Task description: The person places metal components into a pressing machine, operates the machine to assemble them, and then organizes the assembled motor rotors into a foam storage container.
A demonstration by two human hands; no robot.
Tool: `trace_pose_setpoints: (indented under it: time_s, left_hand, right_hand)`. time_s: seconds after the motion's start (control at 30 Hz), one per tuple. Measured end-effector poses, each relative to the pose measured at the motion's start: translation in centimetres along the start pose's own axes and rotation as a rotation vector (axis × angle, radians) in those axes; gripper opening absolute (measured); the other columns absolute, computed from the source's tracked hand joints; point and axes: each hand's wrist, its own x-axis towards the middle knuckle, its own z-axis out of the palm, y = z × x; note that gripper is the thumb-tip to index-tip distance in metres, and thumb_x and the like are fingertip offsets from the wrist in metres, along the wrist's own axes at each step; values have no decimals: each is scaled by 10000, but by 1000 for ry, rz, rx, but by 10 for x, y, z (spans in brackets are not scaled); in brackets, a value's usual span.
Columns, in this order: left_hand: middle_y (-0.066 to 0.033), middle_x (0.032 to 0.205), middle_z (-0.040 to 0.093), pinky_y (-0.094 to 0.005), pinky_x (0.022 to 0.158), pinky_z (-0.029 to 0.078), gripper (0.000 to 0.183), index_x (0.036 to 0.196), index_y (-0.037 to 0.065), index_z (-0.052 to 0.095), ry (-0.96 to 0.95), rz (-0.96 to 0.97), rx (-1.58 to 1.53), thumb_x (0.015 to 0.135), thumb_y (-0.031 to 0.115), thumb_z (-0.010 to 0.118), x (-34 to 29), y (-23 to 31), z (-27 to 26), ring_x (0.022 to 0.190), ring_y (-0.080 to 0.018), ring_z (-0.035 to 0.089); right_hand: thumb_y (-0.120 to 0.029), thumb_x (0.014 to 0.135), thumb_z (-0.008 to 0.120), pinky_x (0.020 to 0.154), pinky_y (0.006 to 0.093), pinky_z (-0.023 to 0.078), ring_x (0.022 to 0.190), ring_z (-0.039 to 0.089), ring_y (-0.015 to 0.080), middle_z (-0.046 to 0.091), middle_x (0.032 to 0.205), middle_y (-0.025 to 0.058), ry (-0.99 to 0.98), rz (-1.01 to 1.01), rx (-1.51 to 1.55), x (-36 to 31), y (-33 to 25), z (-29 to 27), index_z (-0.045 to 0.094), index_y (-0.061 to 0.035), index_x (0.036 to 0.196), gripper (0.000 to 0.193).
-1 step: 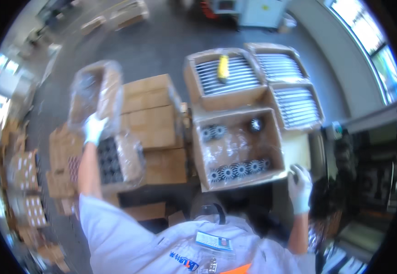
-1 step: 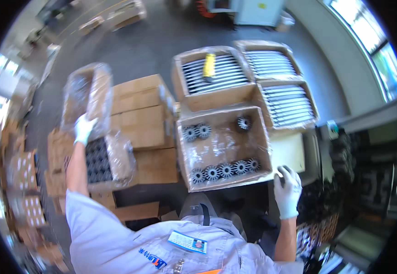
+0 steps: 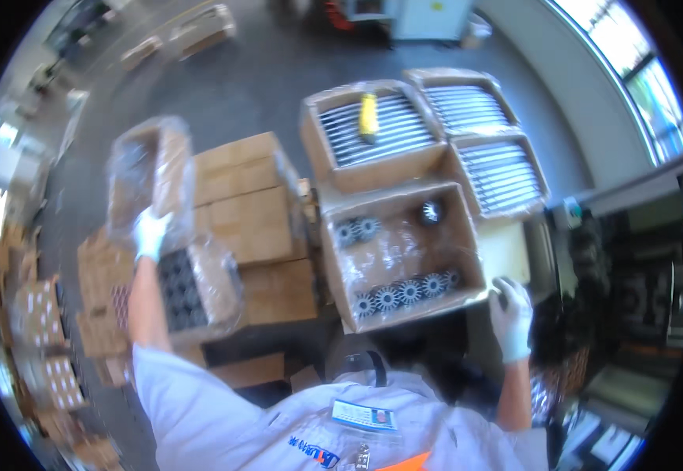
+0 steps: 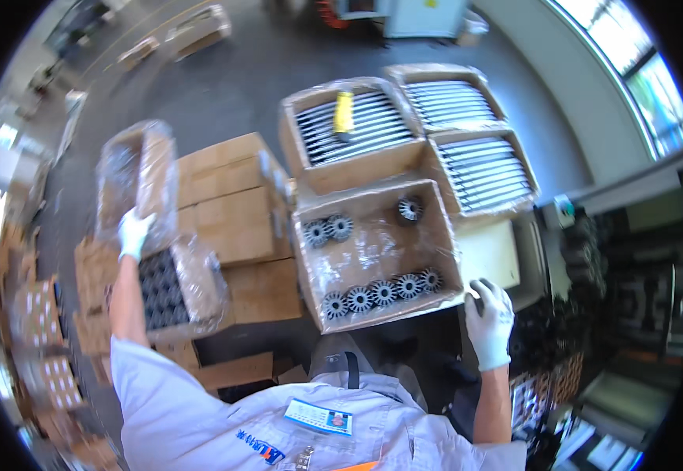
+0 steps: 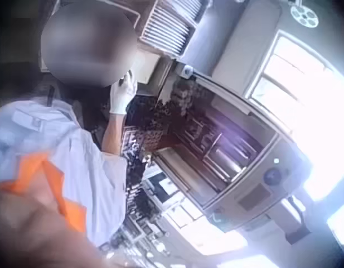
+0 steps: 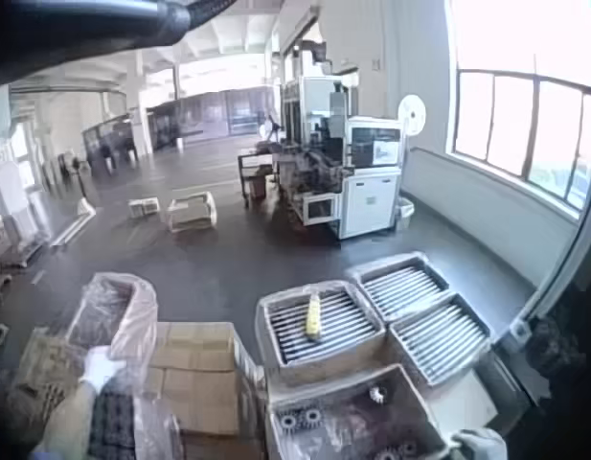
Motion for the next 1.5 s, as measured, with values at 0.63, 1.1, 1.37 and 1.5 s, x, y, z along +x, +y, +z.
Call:
trace_pose_setpoints:
  time_s: [0.63, 1.1, 1.37, 1.5]
  left_hand:
    - [-242, 1502, 441, -480, 1104, 400, 722, 1499, 70, 419, 41, 105, 169, 887, 323, 707, 57, 52, 79, 1341, -412, 468]
    - [-98, 1187, 695, -270, 930, 508, 377, 1309, -54, 611, -689, 743, -804, 950, 44, 670, -238, 485, 15, 1058, -132, 638]
    - [-112, 1157, 705, -308, 923, 533, 485, 1326, -32, 601, -1084, 1000, -583, 884, 110, 739, -402, 603, 65, 1055, -162, 660]
    - [-199, 1355, 585, -355, 1000, 516, 712, 1466, -18, 450, -946, 858, -535, 859, 171, 771, -379, 656, 107, 1186, -281, 625]
  right_hand:
    - [-271, 938, 648, 956, 409, 516, 1107, 644, 366, 659, 1216, 194, -38, 225, 222, 12, -4, 32, 639, -55, 1275, 399]
    - [-275, 942, 626, 987, 442, 488, 1133, 612, 362, 633, 1248, 170, 13, 224, 394, -104, 76, -30, 637, -83, 1258, 370]
    - [-247, 941, 621, 982, 421, 499, 1125, 630, 354, 663, 1193, 161, 169, 442, 551, -199, 154, -68, 654, -50, 1226, 348]
    - [-228, 938, 631, 991, 422, 494, 1151, 614, 371, 636, 1230, 185, 212, 350, 614, -168, 173, -80, 622, -36, 1265, 379]
